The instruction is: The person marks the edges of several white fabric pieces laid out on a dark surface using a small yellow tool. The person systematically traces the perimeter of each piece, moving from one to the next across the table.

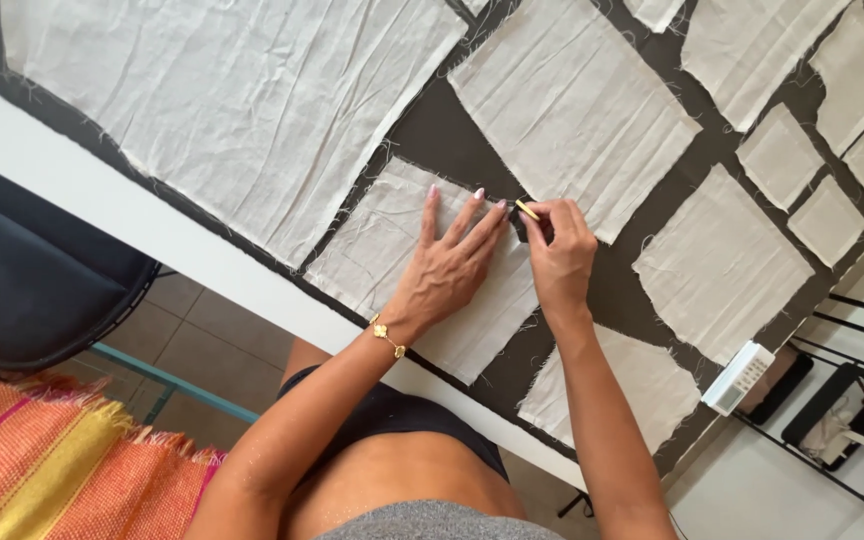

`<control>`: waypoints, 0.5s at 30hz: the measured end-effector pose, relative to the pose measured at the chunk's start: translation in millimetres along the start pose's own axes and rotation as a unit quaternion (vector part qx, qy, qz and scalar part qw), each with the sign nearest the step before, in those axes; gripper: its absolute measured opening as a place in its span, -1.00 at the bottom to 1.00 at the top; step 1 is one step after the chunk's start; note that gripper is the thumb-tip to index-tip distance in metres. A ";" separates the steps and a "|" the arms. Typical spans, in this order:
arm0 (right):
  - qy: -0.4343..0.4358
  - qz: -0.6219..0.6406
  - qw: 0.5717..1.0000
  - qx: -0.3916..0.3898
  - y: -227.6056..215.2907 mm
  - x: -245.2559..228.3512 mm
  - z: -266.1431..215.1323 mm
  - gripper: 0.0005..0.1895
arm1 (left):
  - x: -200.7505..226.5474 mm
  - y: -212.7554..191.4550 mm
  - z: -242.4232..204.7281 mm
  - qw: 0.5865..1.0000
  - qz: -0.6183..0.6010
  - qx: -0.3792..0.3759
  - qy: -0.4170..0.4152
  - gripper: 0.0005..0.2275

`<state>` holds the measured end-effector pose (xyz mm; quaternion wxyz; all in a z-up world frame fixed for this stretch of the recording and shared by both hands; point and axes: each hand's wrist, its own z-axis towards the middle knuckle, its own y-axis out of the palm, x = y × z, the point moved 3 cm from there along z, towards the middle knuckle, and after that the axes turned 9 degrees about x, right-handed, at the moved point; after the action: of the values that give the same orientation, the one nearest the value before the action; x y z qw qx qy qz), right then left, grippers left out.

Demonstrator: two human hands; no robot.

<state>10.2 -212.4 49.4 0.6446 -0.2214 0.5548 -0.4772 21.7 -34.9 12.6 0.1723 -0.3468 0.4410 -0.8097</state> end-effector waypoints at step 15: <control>0.007 -0.007 1.000 -0.016 -26.9 26.5 -19.5 -0.82 | 2.0 1.5 0.3 1.000 0.005 -0.014 -0.003 -0.49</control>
<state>-19.6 -242.5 52.4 0.6339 -0.2317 0.5653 -0.4742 20.5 -37.1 12.3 0.1732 -0.3493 0.4534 -0.8015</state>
